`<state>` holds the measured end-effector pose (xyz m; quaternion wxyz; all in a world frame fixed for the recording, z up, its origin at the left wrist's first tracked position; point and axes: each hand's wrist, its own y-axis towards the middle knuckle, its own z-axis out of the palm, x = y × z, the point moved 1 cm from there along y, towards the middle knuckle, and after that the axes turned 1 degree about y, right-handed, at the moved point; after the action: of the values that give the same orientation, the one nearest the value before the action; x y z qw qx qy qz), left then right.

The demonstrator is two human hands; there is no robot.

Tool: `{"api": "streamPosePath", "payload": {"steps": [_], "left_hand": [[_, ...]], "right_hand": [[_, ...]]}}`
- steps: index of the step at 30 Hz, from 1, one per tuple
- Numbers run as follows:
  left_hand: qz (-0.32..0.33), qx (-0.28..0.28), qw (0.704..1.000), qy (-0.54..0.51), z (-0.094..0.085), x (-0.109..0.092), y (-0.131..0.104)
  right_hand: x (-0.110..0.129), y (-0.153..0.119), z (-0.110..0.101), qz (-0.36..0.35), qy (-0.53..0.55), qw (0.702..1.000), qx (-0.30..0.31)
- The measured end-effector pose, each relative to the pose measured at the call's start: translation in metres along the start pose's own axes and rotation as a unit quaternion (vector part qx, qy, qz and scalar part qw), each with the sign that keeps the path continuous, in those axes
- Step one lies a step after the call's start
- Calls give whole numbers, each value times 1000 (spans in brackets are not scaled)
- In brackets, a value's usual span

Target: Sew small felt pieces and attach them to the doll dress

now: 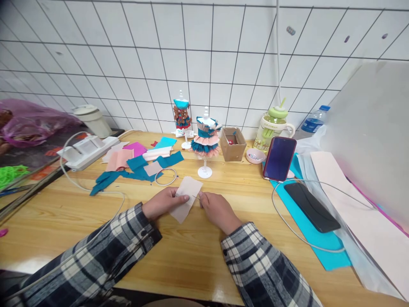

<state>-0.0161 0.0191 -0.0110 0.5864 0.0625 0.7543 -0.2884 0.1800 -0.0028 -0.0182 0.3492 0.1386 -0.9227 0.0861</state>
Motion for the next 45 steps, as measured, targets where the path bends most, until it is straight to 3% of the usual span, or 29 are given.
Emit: {"api": "streamPosePath", "payload": {"steps": [13, 23, 28, 32, 45], "left_hand": [[6, 2, 1000, 13, 0, -1, -1], [11, 10, 999, 31, -1, 1, 1], [-1, 12, 1000, 2, -1, 1, 1], [-28, 12, 999, -28, 0, -1, 0], [-17, 26, 999, -15, 1, -1, 0]], "right_hand": [[3, 0, -4, 12, -32, 999, 17], [2, -1, -2, 11, 7, 1000, 9], [0, -5, -13, 38, 16, 999, -8], [-3, -7, -19, 11, 16, 1000, -16], [6, -8, -7, 5, -4, 999, -34]]}}
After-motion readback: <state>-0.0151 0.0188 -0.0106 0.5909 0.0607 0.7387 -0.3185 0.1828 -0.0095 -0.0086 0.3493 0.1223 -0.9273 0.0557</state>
